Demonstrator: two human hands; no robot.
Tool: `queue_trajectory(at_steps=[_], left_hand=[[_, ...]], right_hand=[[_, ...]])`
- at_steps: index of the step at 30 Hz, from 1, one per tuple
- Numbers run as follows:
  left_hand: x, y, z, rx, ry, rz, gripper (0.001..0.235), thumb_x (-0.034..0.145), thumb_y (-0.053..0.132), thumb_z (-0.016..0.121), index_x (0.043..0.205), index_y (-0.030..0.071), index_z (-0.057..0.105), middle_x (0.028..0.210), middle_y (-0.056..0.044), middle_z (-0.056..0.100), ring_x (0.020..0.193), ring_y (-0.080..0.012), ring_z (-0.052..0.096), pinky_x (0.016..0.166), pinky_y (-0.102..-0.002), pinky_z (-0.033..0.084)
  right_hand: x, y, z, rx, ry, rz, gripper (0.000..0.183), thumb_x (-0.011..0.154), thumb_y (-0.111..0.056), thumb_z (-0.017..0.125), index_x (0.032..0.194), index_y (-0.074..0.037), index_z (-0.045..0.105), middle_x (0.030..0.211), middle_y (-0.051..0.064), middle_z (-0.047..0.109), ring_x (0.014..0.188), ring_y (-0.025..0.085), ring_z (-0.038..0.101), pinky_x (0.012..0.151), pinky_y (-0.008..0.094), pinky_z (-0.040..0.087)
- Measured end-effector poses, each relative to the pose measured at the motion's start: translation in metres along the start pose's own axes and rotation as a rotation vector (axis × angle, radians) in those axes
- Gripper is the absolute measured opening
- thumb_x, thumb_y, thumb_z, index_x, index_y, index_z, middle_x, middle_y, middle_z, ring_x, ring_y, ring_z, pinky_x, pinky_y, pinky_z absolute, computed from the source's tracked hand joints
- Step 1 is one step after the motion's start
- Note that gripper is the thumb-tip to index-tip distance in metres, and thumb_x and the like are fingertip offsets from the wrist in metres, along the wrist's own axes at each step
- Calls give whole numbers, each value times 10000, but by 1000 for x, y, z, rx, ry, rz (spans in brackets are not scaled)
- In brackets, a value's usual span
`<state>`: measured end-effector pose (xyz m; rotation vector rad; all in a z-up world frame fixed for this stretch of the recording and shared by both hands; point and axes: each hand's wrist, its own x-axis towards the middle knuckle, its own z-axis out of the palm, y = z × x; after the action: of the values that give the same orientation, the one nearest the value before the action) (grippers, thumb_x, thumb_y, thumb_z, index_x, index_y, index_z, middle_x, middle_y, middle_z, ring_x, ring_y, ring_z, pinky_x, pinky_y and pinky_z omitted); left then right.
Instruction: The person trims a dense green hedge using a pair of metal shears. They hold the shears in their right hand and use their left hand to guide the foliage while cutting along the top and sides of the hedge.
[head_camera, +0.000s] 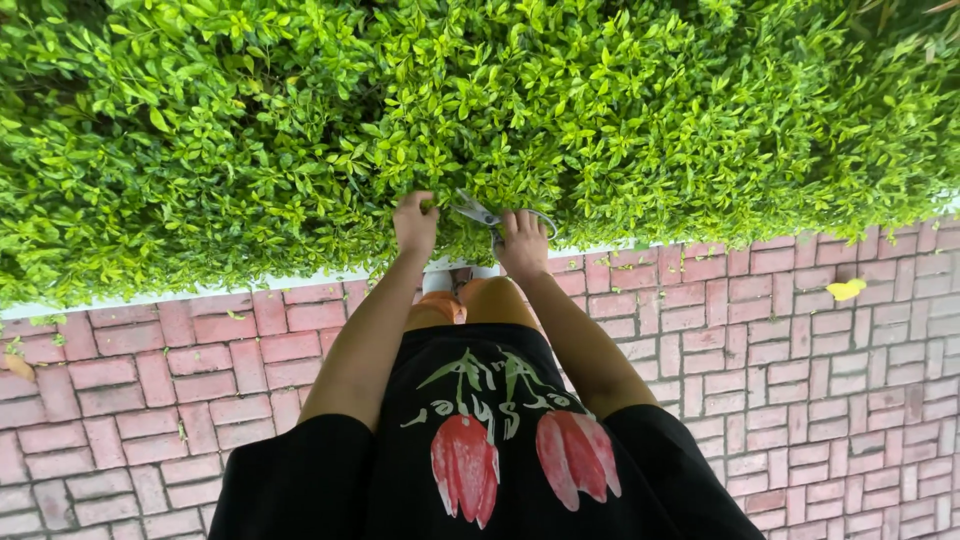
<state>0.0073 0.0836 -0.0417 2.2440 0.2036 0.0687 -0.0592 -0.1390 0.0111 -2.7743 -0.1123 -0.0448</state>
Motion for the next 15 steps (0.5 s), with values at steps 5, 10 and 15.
queue_trajectory(at_steps=[5, 10, 15], left_hand=[[23, 19, 5, -40, -130, -71, 214, 822, 65, 763, 1034, 78, 733, 1075, -161, 700, 921, -332, 677, 817, -432, 549], [51, 1, 2, 70, 51, -59, 210, 838, 28, 790, 1026, 74, 709, 1121, -163, 681, 988, -324, 689, 902, -431, 574], [70, 32, -49, 46, 78, -291, 408, 849, -57, 681, 1229, 92, 660, 1368, -187, 532, 1003, -305, 689, 837, -375, 606]], right_hand=[[10, 6, 21, 83, 4, 69, 508, 811, -54, 666, 1303, -115, 557, 1240, 116, 602, 1129, 355, 636, 954, 453, 517], [32, -27, -19, 168, -104, 205, 554, 762, -171, 723, 1272, -71, 531, 1186, 179, 563, 1122, 400, 577, 928, 493, 480], [57, -51, -24, 66, -191, 59, 650, 732, -247, 753, 1300, -50, 506, 1164, 161, 545, 1151, 354, 541, 976, 483, 450]])
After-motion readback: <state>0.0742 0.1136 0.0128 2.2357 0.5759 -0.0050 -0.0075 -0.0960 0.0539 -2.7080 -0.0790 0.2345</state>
